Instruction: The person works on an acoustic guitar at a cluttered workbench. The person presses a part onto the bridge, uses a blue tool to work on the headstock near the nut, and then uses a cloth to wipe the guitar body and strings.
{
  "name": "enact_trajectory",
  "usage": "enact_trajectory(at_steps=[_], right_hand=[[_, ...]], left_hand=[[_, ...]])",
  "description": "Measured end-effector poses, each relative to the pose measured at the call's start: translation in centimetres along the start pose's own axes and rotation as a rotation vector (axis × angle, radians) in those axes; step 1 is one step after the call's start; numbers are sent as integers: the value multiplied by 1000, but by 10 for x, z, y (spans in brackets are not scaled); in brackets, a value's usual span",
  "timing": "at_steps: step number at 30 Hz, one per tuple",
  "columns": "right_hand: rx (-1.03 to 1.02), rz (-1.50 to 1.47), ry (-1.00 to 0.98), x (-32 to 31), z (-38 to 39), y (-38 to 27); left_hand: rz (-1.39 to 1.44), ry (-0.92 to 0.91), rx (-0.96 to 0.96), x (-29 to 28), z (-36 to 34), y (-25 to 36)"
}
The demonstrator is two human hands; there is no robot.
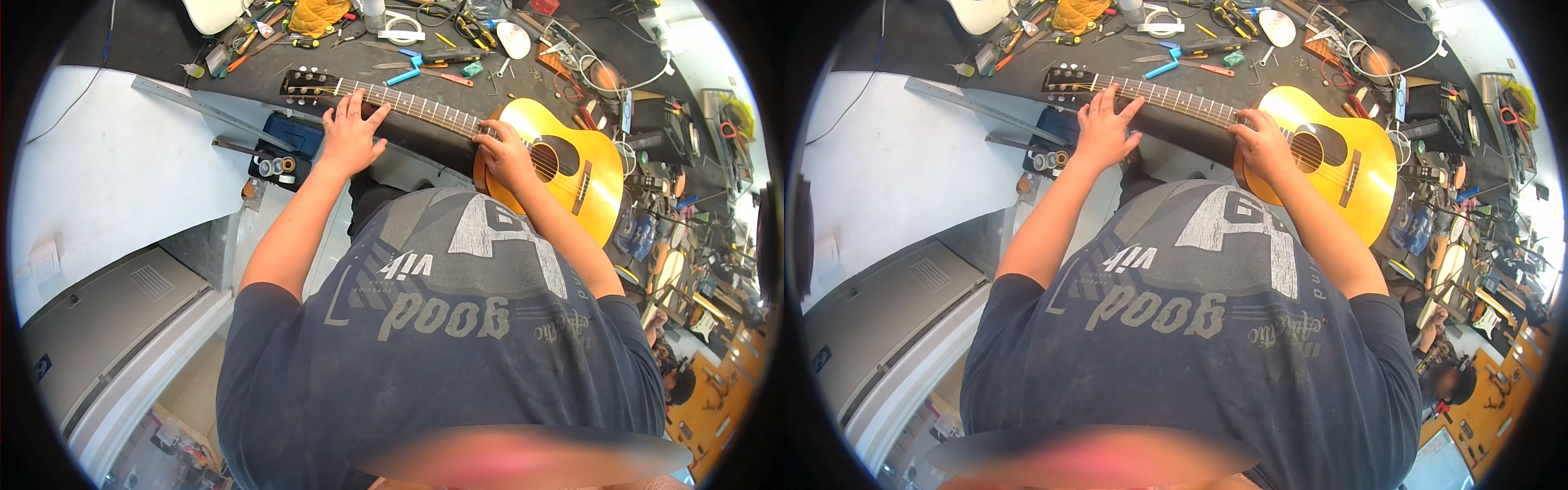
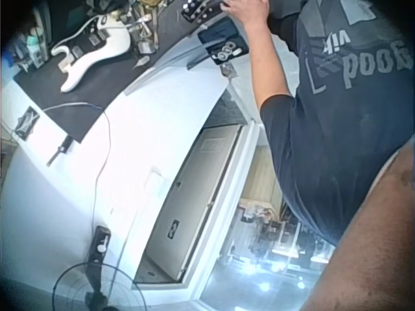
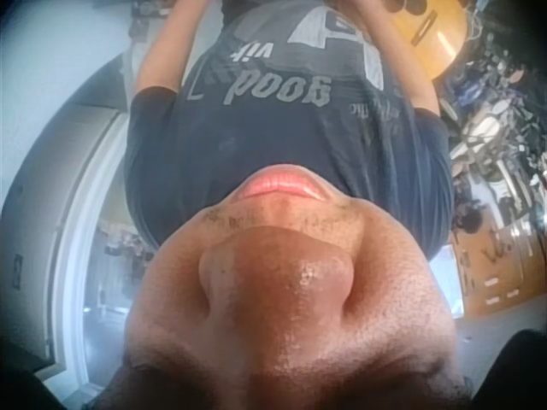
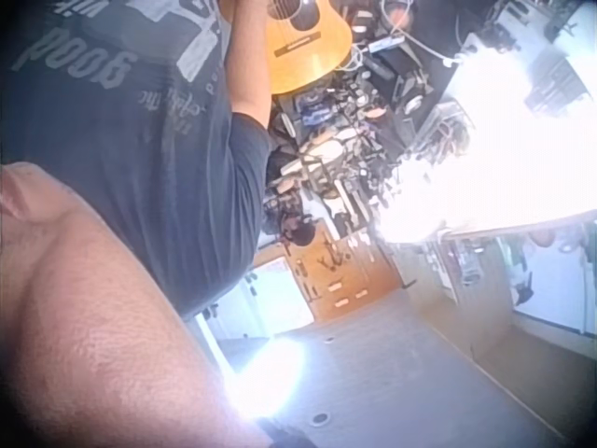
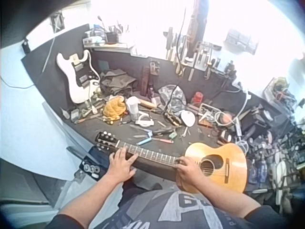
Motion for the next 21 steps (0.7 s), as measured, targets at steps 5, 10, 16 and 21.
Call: enact_trajectory(at_steps=[5,10,16,21], right_hand=[[1,-3,12,2,2,1],[39,-13,31,0,4,0],[94,-87,59,-1,9,7],[146,-34,169,-17,29,18]], left_hand=[[23,-17,-32,-3,-1,1],[2,-58,-29,-2,-3,5],[562,-88,-177,-47,-16,27],[1473,482,278,-319,-16,106]])
Point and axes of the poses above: each hand's wrist, its own z-axis away from the middle knuckle, its own x-axis out of the palm, y = z × x, the point moved 7 cm from there along -z, towards the middle knuckle, and after that the axes turned 1 degree about -z, right-handed, at the moved point
